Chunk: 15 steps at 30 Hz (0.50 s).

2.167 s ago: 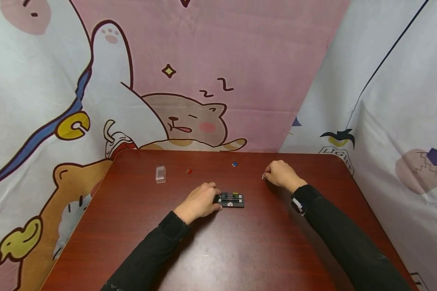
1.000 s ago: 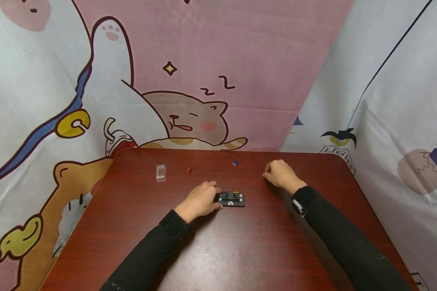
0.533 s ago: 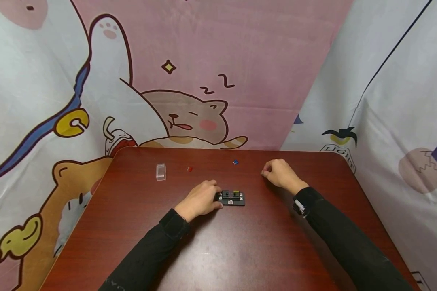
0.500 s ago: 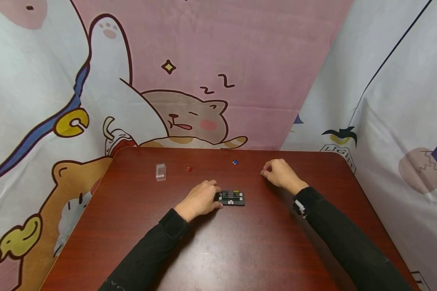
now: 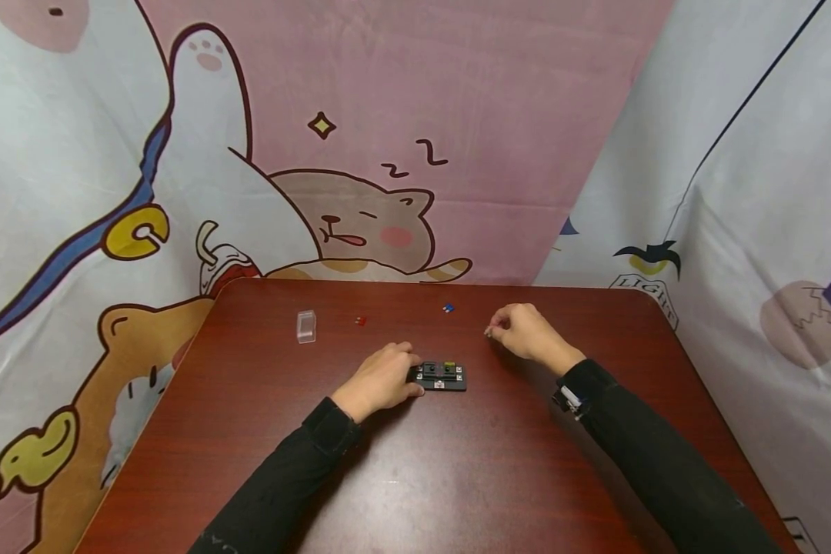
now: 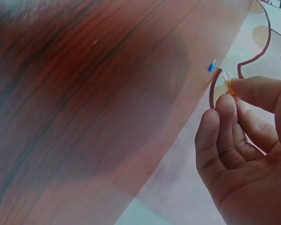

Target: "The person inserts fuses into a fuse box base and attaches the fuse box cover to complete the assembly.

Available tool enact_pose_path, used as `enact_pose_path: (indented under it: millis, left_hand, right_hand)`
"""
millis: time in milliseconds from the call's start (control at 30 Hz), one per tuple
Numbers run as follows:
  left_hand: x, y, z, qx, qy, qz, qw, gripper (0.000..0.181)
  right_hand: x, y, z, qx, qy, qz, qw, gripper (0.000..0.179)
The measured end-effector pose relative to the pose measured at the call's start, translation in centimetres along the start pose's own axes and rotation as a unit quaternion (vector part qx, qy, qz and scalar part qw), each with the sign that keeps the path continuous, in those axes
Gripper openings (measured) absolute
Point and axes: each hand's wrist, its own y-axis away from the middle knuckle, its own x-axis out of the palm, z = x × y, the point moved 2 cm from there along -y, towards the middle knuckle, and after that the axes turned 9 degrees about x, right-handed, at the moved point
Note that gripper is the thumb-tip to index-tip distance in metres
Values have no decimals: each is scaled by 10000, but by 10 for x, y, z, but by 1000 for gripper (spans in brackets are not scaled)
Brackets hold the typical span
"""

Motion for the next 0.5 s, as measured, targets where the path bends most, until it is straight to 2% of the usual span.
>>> enact_pose_path:
  millis: [167,500]
  left_hand:
    - [0,0,-1,6,-6,-16,10000,51]
    - [-2,1,-2,-62,121,-21,9999,53]
  right_hand:
    - [1,6,10,-217,-17,68,9997,10]
    - [-3,17,34,-774,72,-41,9970,6]
